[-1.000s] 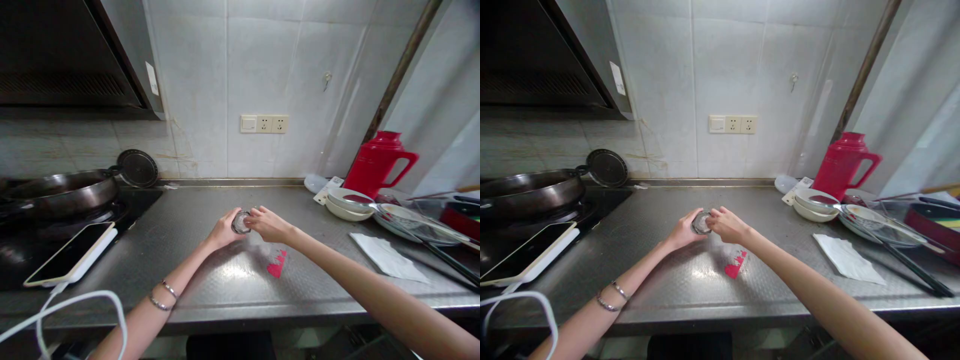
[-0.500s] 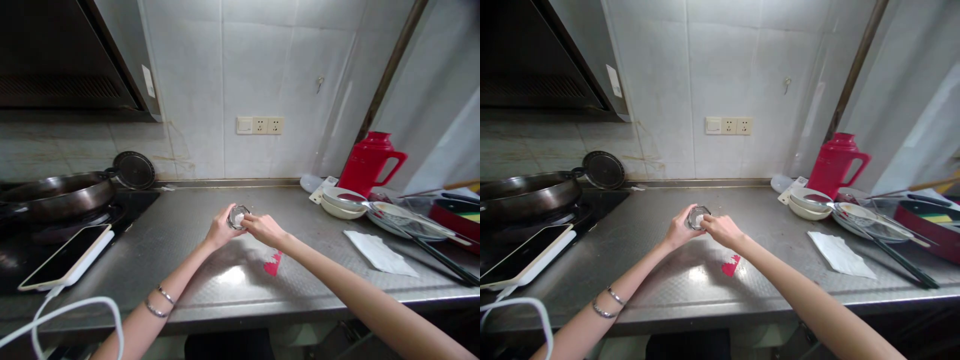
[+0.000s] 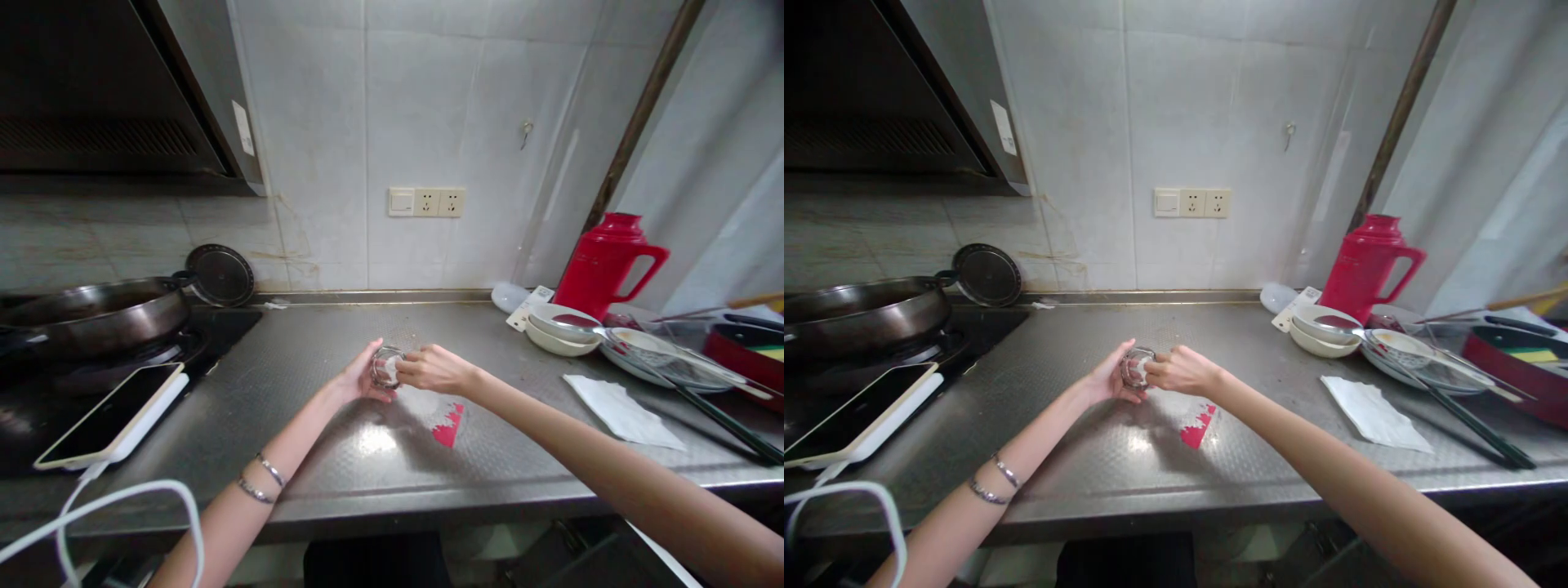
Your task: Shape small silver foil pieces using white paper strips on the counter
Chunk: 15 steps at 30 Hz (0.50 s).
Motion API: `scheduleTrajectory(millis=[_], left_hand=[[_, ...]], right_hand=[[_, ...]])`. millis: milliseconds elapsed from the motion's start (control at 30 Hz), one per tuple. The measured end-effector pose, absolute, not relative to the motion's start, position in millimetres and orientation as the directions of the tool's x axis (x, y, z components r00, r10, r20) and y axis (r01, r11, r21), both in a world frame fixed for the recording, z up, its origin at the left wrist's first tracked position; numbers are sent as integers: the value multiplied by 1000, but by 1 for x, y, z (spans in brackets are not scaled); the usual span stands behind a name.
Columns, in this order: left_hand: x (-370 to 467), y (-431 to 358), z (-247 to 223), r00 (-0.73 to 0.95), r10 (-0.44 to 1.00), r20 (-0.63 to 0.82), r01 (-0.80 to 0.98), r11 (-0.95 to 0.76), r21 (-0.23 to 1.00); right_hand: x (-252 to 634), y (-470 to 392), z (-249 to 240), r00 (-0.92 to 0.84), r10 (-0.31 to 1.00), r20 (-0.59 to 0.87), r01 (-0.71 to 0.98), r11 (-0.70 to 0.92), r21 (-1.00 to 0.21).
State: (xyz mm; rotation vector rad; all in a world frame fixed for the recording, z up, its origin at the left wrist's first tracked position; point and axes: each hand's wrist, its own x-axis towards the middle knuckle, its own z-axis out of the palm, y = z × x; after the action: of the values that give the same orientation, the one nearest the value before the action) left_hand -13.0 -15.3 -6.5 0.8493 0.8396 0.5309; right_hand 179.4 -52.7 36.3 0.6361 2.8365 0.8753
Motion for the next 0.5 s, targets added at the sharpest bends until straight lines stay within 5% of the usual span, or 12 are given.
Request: scheduleTrajectory(millis=[267, 500], left_hand=[[-6, -15, -13, 499, 820, -279, -321, 474, 820], [-2, -18, -15, 444, 887, -129, -509, 369, 778]], right_hand=[[176, -53, 43, -848, 523, 85, 461, 652, 602], [167, -64, 35, -711, 673, 201, 670, 562, 485]])
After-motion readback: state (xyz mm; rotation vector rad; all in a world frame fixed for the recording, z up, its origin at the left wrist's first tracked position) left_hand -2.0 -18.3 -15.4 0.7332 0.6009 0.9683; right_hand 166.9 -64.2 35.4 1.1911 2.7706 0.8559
